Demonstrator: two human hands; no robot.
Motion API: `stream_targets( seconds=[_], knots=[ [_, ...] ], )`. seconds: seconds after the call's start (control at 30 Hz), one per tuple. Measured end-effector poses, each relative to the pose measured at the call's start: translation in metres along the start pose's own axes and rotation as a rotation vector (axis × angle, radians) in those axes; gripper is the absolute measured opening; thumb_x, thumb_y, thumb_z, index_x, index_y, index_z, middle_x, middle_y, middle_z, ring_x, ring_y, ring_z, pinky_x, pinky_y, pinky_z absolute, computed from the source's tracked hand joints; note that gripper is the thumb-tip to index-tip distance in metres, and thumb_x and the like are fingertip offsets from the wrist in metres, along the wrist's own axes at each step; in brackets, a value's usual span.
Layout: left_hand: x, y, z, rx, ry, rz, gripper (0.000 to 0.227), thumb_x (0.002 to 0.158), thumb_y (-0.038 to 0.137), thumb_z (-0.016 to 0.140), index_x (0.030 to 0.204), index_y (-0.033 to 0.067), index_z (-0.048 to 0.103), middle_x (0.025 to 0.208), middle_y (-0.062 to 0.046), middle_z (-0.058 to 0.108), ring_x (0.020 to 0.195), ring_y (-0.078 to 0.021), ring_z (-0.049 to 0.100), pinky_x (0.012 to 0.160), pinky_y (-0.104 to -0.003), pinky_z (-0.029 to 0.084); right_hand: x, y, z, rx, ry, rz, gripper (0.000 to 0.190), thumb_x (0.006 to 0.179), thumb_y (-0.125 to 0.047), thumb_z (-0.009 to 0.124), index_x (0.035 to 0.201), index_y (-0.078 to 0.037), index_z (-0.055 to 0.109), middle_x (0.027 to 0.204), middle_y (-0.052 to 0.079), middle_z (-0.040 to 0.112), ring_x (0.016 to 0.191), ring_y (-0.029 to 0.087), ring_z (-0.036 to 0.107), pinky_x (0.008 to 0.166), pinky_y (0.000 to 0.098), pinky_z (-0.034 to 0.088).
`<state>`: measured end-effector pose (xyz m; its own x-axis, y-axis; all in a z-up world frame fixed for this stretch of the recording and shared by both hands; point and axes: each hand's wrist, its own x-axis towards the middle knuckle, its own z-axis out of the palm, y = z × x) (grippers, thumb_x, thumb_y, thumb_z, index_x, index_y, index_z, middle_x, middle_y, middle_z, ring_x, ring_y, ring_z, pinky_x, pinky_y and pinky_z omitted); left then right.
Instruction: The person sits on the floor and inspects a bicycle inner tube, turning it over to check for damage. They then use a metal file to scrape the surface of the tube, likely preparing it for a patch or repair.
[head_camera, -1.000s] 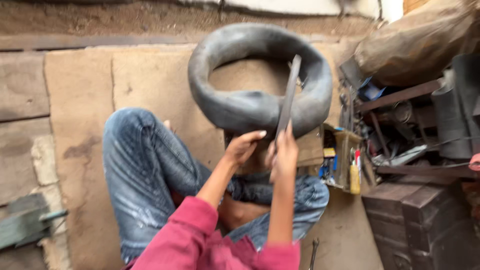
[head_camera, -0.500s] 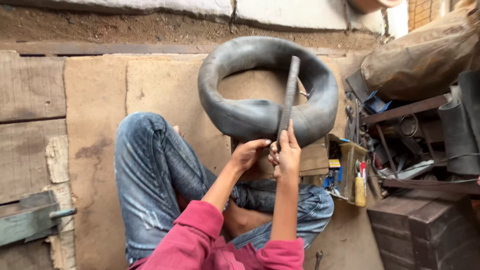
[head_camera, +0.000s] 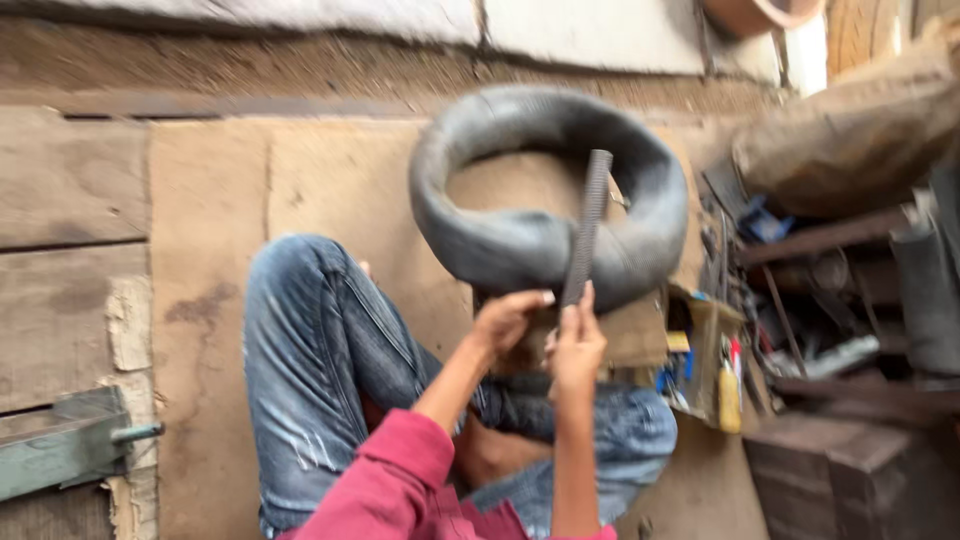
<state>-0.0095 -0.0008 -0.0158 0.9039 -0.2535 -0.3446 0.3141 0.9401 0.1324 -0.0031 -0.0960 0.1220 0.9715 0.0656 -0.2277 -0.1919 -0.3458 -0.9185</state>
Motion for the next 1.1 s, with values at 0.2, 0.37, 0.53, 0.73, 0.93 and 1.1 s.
stream_targets(
  seconds=[0.2, 0.37, 0.53, 0.73, 0.93, 1.1],
  knots=[
    [0.036, -0.015, -0.016, 0.033, -0.086, 0.296, 0.027, 0.09, 0.009, 0.074, 0.113, -0.0045, 0.073, 0.112, -0.008, 0.074, 0.109, -0.0192, 0.065, 0.103, -0.034, 0.048, -0.009, 0.008, -0.006, 0.221, -0.102, 0.027, 0.054, 0.106, -0.021, 0.048, 0.16, -0.021, 0.039, 0.058, -0.005, 0.04, 0.042, 0.004, 0.035, 0.036, 0.0229, 0.028],
    [0.024, -0.013, -0.006, 0.077, -0.051, 0.364, 0.027, 0.092, 0.007, 0.076, 0.114, -0.0076, 0.072, 0.112, -0.012, 0.073, 0.107, -0.0225, 0.065, 0.103, -0.037, 0.048, -0.086, 0.042, -0.019, -0.107, -0.006, -0.151, 0.051, 0.104, -0.013, 0.052, 0.154, -0.015, 0.05, 0.076, -0.008, 0.054, 0.05, 0.002, 0.037, 0.041, 0.023, 0.032],
    [-0.001, -0.003, 0.019, 0.084, 0.009, 0.411, 0.038, 0.08, 0.003, 0.077, 0.117, 0.0012, 0.07, 0.114, -0.005, 0.073, 0.109, -0.019, 0.066, 0.103, -0.037, 0.05, 0.015, -0.012, 0.002, 0.03, -0.006, 0.127, 0.048, 0.106, -0.021, 0.049, 0.155, -0.023, 0.046, 0.054, -0.004, 0.041, 0.039, 0.005, 0.033, 0.034, 0.0245, 0.027],
    [0.029, -0.011, 0.0, 0.027, -0.052, 0.334, 0.035, 0.087, 0.004, 0.075, 0.12, -0.0051, 0.07, 0.121, -0.009, 0.071, 0.115, -0.0215, 0.063, 0.105, -0.036, 0.048, 0.001, 0.013, -0.014, 0.077, -0.069, -0.051, 0.052, 0.107, -0.02, 0.048, 0.159, -0.018, 0.044, 0.055, -0.005, 0.038, 0.04, 0.005, 0.032, 0.035, 0.0249, 0.026],
    [0.012, -0.008, 0.005, 0.044, -0.021, 0.461, 0.042, 0.084, -0.002, 0.076, 0.125, -0.0037, 0.065, 0.124, -0.008, 0.067, 0.117, -0.0196, 0.062, 0.109, -0.036, 0.045, -0.09, 0.055, -0.04, -0.406, 0.074, -0.242, 0.054, 0.104, -0.011, 0.056, 0.157, -0.011, 0.047, 0.078, 0.001, 0.057, 0.059, 0.009, 0.046, 0.054, 0.0248, 0.045],
    [-0.003, 0.008, 0.023, 0.085, -0.018, 0.476, 0.043, 0.085, -0.003, 0.075, 0.126, -0.0065, 0.064, 0.124, -0.011, 0.068, 0.116, -0.0222, 0.064, 0.108, -0.037, 0.048, 0.026, 0.01, -0.015, -0.321, -0.051, -0.498, 0.044, 0.114, -0.016, 0.054, 0.157, -0.017, 0.048, 0.09, 0.007, 0.06, 0.075, 0.008, 0.051, 0.063, 0.0244, 0.041]
  ],
)
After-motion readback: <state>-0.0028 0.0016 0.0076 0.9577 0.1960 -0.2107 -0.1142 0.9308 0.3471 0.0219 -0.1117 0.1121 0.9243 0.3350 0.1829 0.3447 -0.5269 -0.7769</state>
